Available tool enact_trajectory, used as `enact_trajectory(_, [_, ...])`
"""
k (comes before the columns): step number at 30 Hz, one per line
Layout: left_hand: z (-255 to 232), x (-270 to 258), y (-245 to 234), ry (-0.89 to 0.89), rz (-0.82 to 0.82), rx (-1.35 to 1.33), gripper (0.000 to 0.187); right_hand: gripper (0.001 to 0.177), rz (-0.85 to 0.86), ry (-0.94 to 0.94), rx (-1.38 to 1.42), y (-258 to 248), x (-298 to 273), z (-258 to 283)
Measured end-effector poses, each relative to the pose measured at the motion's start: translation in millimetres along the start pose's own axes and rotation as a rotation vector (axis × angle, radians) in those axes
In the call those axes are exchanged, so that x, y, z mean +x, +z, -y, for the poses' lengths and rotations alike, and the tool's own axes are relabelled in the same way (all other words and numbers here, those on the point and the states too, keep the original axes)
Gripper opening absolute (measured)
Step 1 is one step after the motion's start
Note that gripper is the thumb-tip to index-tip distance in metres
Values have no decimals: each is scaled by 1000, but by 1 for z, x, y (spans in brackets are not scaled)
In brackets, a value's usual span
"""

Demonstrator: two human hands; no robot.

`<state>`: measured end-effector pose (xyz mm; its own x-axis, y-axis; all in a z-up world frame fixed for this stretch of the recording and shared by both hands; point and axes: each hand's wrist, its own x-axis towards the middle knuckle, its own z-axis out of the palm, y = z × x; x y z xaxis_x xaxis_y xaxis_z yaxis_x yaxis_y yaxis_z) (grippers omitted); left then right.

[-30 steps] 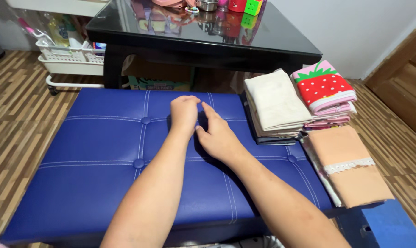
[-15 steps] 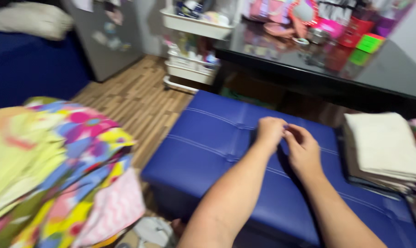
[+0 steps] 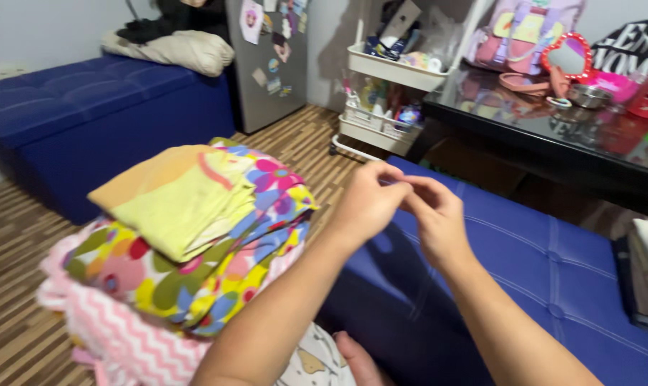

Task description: The person folds several towels one by one on a blue ottoman. They smooth and align each towel, fold it into a compact rectangle, and place it on a growing stack to the right. The towels include a yellow patterned towel and a plain white towel.

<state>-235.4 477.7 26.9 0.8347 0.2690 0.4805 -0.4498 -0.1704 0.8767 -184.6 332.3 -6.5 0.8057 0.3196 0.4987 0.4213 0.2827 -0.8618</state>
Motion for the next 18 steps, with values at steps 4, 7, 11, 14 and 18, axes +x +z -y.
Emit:
enact_trajectory(4, [-56, -22, -74, 123, -85, 267, 32, 23, 178, -78, 22, 75, 6, 15])
enact_trajectory(7, [-84, -43, -123, 264, -185, 576, 36, 22, 293, -95, 18, 127, 3, 28])
enact_trajectory(11, [-110, -65, -175, 334, -237, 1002, 42, 32, 312, -17, -299, 177, -7, 51])
enact_trajectory(14, [-117, -74, -199, 65, -176, 1294, 60, 45, 314, 138, -467, 204, -13, 62])
enact_trajectory(18, [-108, -79, -219, -122, -150, 1318, 39, 59, 371, 134, -433, 222, -15, 61])
